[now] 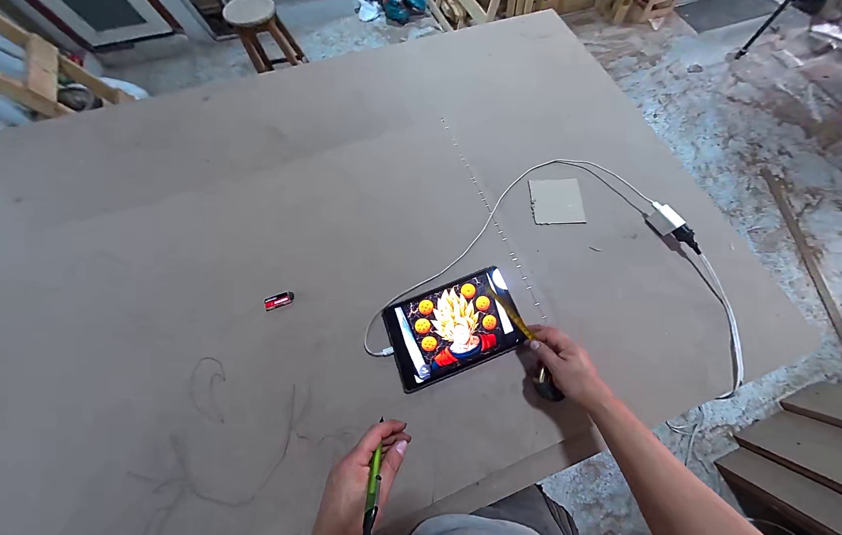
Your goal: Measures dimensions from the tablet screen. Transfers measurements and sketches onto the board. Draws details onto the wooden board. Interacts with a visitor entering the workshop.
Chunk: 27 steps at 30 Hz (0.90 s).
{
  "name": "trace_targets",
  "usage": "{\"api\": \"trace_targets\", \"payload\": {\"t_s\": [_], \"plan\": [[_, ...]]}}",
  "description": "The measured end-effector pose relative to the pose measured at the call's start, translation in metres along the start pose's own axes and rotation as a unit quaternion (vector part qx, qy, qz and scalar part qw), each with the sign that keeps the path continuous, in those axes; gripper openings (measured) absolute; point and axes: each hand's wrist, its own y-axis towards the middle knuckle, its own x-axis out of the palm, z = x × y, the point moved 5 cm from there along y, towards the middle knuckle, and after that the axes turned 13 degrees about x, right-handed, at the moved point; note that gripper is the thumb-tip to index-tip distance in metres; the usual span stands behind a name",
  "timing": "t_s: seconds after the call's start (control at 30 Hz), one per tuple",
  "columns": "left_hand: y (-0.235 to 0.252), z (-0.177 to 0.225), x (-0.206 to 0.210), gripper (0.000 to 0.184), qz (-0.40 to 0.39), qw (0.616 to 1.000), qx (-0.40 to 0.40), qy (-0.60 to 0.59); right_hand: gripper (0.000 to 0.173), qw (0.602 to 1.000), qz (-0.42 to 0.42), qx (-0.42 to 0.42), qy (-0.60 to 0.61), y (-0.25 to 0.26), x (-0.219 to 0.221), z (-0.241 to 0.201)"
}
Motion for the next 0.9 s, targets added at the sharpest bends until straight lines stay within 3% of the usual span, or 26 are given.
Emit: {"api": "trace_targets", "payload": {"t_s": [0.1,0.23,0.37,0.57,0.73,0.9], "plan": [[0.006,0.001,0.004,0.035,0.019,1.000,-0.007,0.014,0.028,0.990,-0.081,-0.065,-0.092,-0.029,0.020,0.002],[0.029,0.013,0.017,0.051,-0.023,0.995,0.026,0.092,0.029,0.958,-0.098,-0.179,-0.201,-0.053,0.037,-0.006],[0.053,0.022,0.030,0.025,-0.059,0.972,0.115,0.196,0.029,0.947,-0.133,-0.203,-0.212,-0.052,0.042,-0.012],[0.094,0.008,0.014,0.011,-0.021,0.968,0.077,0.238,0.026,0.946,-0.048,-0.210,-0.245,-0.020,0.013,-0.011],[0.129,0.004,0.019,0.012,-0.017,0.971,0.059,0.233,0.019,0.940,-0.012,-0.201,-0.276,0.006,0.005,-0.020],[0.111,-0.007,-0.009,0.014,0.015,0.974,0.044,0.224,0.022,0.931,-0.012,-0.225,-0.289,0.008,0.011,-0.027]]}}
